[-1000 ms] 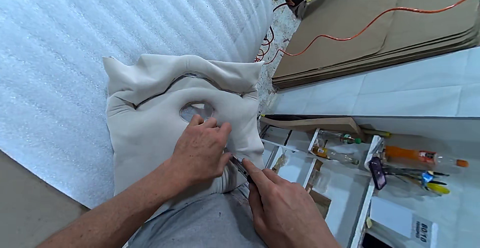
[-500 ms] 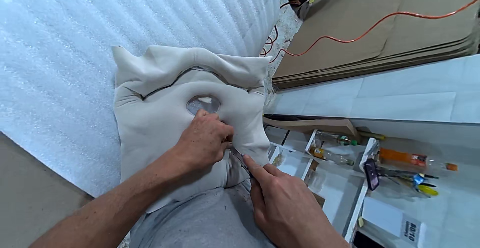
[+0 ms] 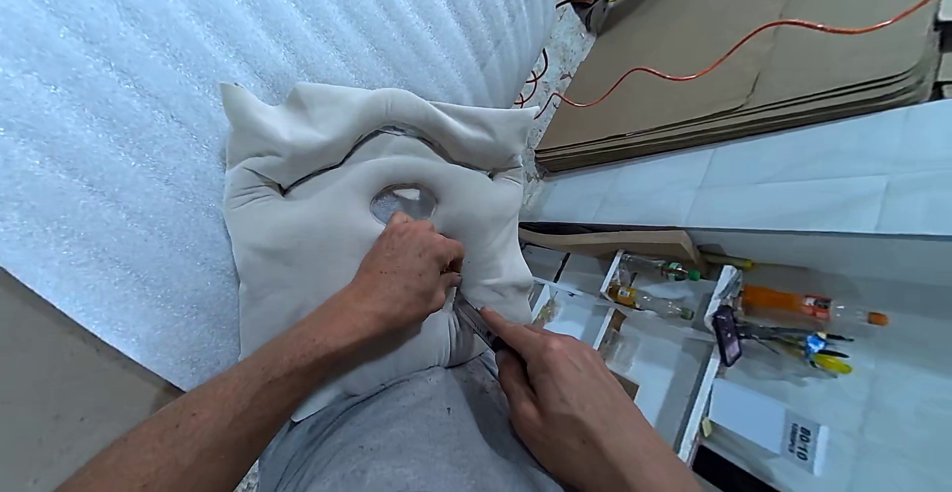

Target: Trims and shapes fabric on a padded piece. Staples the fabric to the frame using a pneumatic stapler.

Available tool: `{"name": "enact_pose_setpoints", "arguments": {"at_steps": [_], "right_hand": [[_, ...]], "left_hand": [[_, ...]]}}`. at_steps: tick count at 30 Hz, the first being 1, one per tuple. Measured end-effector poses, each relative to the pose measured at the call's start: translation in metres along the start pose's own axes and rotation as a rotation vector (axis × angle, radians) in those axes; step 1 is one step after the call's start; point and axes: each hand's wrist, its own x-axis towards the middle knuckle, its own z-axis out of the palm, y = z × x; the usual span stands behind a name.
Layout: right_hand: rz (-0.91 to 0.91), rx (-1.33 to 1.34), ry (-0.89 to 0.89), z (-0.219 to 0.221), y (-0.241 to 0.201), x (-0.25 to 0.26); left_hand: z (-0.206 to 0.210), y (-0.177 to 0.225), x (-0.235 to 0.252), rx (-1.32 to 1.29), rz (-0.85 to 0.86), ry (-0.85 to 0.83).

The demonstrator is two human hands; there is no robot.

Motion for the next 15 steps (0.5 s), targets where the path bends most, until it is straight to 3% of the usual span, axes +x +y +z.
{"name": "enact_pose_setpoints", "arguments": {"at_steps": [3,15], "right_hand": [[-0.027,0.001,0.049,0.003,0.003,-0.001],[0.111,0.234,-0.203,-0.014,0.012,0.007]], "left_hand": [[-0.001,-0.002,0.001,-0.011,0.003,0.009],[-0.001,0.000,0.002,-0.029,-0.030,0.007]]}}
